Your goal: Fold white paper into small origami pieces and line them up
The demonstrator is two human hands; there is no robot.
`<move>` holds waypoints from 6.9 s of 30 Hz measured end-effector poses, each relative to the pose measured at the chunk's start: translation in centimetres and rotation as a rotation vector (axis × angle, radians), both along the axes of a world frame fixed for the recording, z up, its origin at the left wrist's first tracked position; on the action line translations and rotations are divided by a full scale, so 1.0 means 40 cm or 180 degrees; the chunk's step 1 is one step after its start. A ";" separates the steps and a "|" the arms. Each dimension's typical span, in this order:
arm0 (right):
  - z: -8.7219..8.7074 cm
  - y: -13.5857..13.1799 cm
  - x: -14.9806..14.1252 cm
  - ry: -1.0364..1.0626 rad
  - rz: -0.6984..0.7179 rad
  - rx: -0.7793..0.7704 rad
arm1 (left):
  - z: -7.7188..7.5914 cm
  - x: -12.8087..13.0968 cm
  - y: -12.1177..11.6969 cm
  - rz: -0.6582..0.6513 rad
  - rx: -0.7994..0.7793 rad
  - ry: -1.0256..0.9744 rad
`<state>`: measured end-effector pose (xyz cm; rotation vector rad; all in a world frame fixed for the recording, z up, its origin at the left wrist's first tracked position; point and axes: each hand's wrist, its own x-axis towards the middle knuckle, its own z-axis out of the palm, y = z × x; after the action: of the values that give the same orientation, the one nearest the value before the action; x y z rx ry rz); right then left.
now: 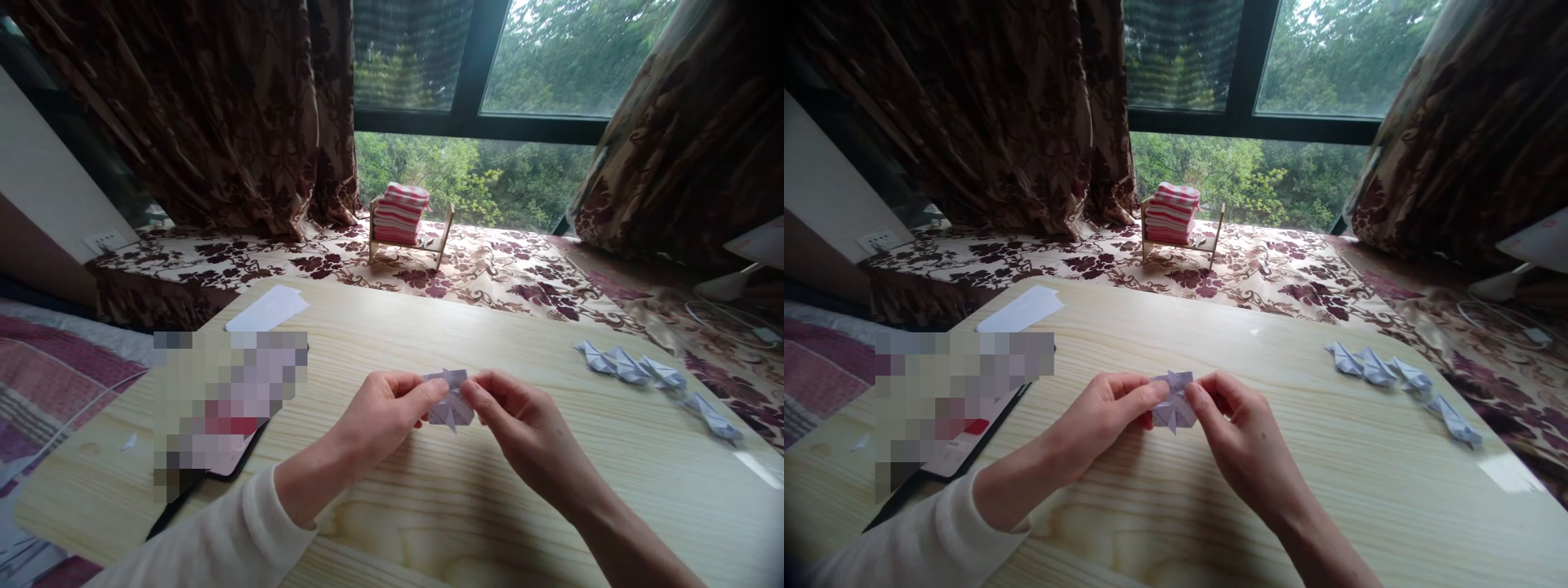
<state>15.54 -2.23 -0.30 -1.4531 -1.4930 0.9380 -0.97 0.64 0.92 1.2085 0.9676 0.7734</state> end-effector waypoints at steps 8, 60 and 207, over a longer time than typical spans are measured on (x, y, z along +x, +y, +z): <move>0.007 0.001 -0.004 0.0123 -0.0081 0.0084 | 0.002 0.000 0.001 -0.0005 -0.0032 0.0117; -0.009 0.000 -0.016 0.0139 0.0589 -0.0223 | -0.029 0.004 -0.007 0.0174 0.0055 -0.0068; -0.042 0.016 0.012 0.0262 -0.0052 0.0334 | -0.009 0.031 0.025 0.0083 -0.0433 -0.0575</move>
<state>16.03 -1.58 -1.99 -1.3339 -1.4464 0.8860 0.27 1.66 0.55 0.9925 0.8737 0.8098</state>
